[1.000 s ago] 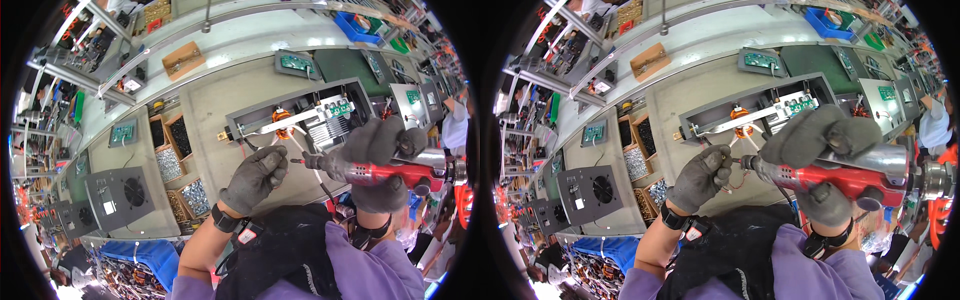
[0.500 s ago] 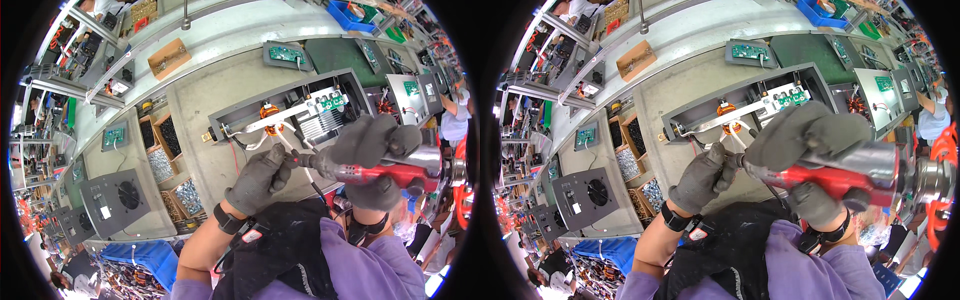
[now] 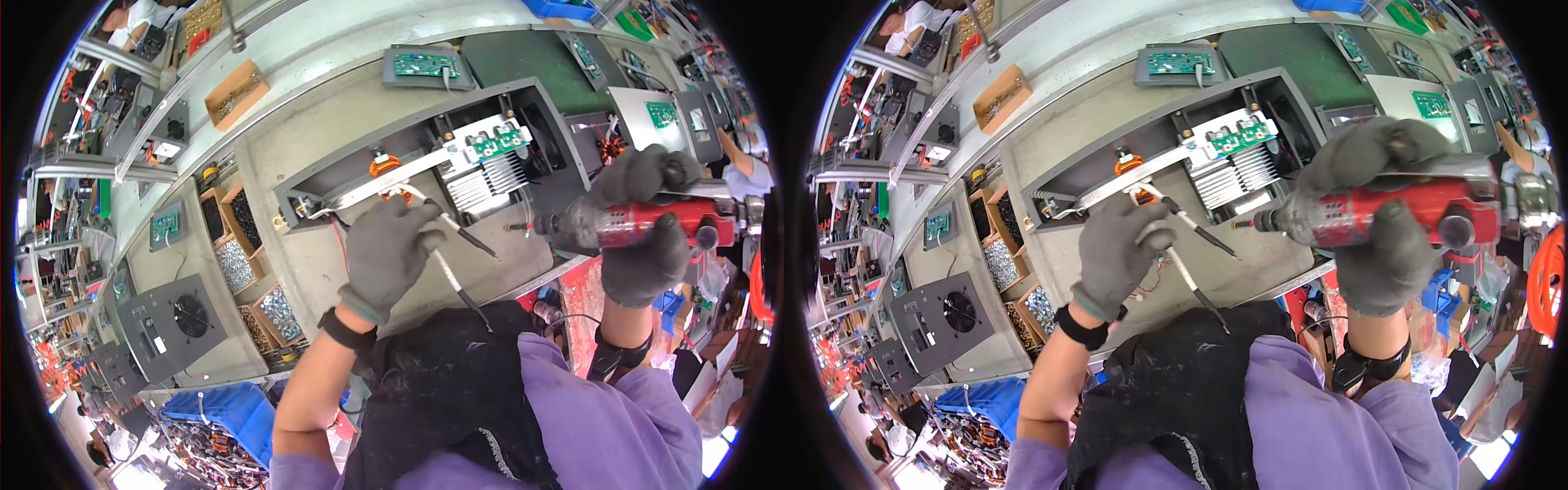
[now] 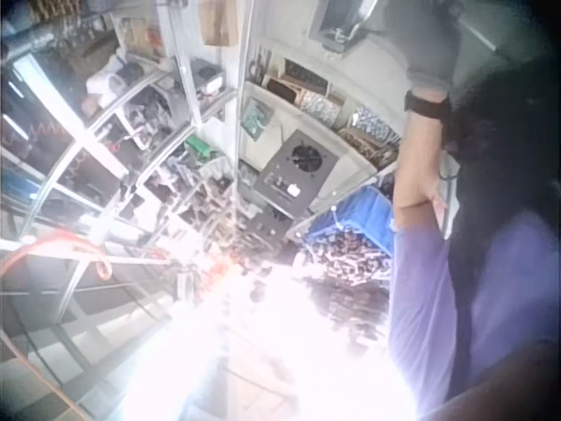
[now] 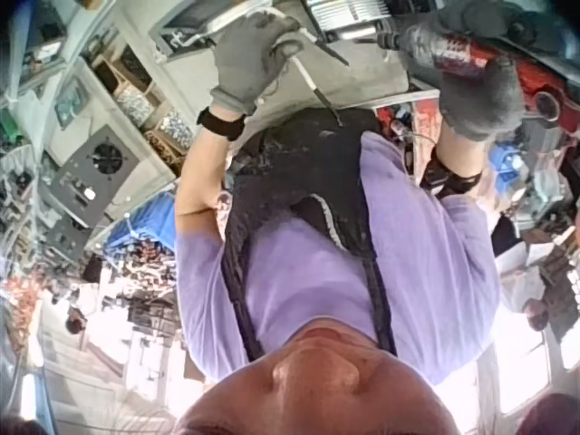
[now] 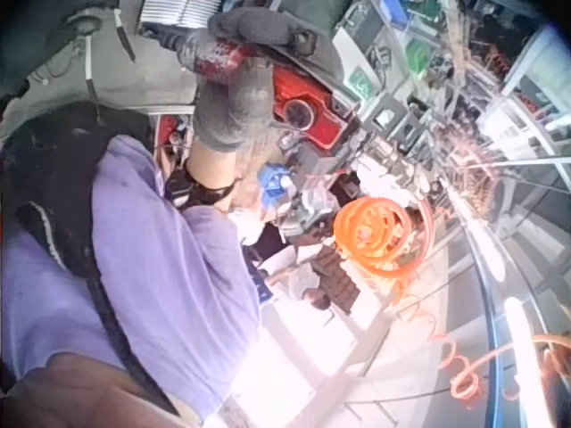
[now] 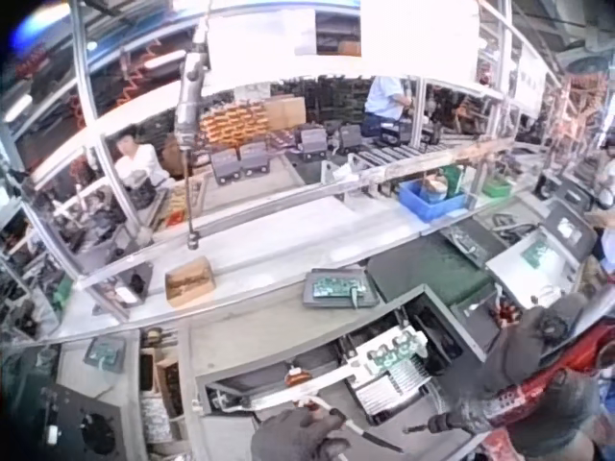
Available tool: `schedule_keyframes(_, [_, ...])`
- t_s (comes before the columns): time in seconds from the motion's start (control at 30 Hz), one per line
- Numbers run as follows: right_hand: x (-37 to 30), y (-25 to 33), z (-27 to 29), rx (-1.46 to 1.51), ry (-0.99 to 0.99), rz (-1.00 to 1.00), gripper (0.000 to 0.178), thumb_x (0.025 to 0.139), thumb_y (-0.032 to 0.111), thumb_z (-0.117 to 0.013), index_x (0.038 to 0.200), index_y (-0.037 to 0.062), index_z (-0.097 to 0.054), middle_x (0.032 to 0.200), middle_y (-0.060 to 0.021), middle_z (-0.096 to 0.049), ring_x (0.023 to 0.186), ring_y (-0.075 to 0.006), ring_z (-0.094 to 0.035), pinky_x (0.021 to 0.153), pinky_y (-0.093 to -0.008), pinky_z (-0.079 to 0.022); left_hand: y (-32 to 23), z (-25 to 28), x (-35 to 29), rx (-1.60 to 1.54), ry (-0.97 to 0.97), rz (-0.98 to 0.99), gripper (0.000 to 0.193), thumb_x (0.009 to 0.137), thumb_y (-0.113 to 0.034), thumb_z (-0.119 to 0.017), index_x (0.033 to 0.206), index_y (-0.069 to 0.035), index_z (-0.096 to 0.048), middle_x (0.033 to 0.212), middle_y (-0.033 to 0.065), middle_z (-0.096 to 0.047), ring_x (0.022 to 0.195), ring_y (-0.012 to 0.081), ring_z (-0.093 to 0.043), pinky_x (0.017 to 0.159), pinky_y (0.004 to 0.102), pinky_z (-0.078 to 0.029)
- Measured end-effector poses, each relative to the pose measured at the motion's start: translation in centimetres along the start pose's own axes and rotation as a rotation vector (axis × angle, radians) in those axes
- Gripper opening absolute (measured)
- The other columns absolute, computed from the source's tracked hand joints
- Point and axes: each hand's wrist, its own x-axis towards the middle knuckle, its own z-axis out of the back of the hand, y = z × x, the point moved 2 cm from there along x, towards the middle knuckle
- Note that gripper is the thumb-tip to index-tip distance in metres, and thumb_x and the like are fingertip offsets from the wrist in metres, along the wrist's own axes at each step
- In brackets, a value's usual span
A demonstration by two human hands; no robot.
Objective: Assemble electronic components by screwdriving boards into a chassis and organizing wired inductors.
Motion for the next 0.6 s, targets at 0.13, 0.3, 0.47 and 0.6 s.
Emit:
schedule_keyframes(0.13, [-2.0, -0.7, 1.3, -0.024, -0.165, -0.162, 0.043, 0.079, 0.022, -0.065, 0.114, 0.0083, -0.045, 0.090, -0.0072, -0.046, 0.076, -0.0188, -0.045, 0.064, -0.0336, -0.043, -0.1, -2.8, 2.6, 0.300, 0.334, -0.266, 0.026, 0.067, -0.029, -0.073, 0.090, -0.018, -0.067, 0.079, 0.0019, -0.052, 0.083, 0.0212, -0.055, 0.072, 0.0365, -0.042])
schedule_keyframes(0.3, [-2.3, -2.2, 2.7, -0.016, -0.300, -0.202, 0.041, 0.074, 0.015, -0.061, 0.110, 0.0010, -0.048, 0.081, -0.0148, -0.060, 0.071, -0.0256, -0.060, 0.065, -0.0386, -0.052, 0.3, -3.2, 3.7, 0.230, 0.379, -0.365, 0.021, 0.067, -0.023, -0.072, 0.087, -0.021, -0.068, 0.078, -0.0006, -0.049, 0.079, 0.0182, -0.052, 0.070, 0.0346, -0.041])
schedule_keyframes(0.47, [-2.3, -3.7, 4.0, -0.006, -0.304, -0.266, 0.040, 0.073, 0.013, -0.061, 0.110, 0.0013, -0.050, 0.083, -0.0150, -0.062, 0.071, -0.0242, -0.061, 0.063, -0.0369, -0.053, 0.5, -3.5, 3.5, 0.235, 0.333, -0.367, 0.019, 0.066, -0.022, -0.072, 0.085, -0.022, -0.066, 0.077, -0.0011, -0.048, 0.078, 0.0178, -0.052, 0.068, 0.0334, -0.041])
schedule_keyframes(0.6, [-1.9, -4.2, 3.9, 0.017, -0.339, -0.291, 0.040, 0.073, 0.012, -0.060, 0.110, 0.0016, -0.050, 0.083, -0.0145, -0.061, 0.071, -0.0244, -0.061, 0.063, -0.0369, -0.052, 0.7, -3.4, 3.7, 0.226, 0.283, -0.398, 0.018, 0.065, -0.021, -0.072, 0.082, -0.022, -0.065, 0.075, -0.0015, -0.048, 0.076, 0.0176, -0.052, 0.067, 0.0328, -0.042])
